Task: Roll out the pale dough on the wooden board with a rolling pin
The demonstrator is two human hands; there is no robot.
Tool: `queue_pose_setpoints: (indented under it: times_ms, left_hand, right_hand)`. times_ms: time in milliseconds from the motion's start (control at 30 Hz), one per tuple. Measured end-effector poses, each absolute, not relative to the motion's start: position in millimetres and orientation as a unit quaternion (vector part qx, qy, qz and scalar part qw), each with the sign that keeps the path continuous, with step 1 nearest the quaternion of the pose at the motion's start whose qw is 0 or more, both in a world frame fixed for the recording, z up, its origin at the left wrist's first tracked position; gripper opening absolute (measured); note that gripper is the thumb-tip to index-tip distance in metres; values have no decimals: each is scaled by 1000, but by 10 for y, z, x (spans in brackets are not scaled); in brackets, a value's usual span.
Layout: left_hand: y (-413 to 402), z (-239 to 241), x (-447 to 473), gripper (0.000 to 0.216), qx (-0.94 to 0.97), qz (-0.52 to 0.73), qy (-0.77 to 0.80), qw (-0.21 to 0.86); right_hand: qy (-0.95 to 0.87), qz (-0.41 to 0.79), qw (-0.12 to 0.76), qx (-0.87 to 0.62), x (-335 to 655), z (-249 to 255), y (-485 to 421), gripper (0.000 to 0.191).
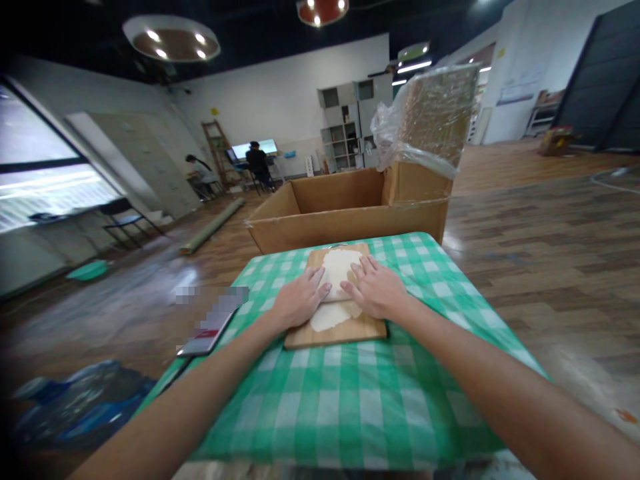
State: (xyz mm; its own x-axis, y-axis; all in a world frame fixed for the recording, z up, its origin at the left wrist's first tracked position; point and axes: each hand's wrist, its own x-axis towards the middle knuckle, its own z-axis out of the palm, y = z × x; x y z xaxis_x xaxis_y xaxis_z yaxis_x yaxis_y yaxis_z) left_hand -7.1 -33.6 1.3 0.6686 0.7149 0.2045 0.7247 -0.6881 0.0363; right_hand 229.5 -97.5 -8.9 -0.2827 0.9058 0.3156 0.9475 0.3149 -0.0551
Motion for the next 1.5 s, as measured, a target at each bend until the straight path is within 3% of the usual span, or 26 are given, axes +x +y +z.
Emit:
queue_pose_setpoints:
  times_ms: [400,600,967,1167,1300,1500]
  left_hand:
    - [-1490,-92,-504,85,-921,-132,-359,72]
    - [-1625,-124,-596,95,-929,-135,-335,84]
    - [-629,11,-157,84,-917,-105,-382,37]
    - [130,-7,120,83,-900,-74,-430,-20]
    - [521,-48,275,88,-896,-74,-438,-30]
    - [662,-88,294,69,-910,-76,-408,-5]
  right_hand:
    - [-803,-109,179,-559,2009,-210,-2206,91]
    - [-814,-115,175,-541,2014,-182,-2398,92]
    - [-805,-41,129,-578,2272,-78,-1233,83]
    - [-860,-95,39,-499,2564,-131,-482,53]
    - [-846,-100,-7,-523,2665,-126,-148,47]
    - [-829,-109,-19,-548,2660,-119,-46,47]
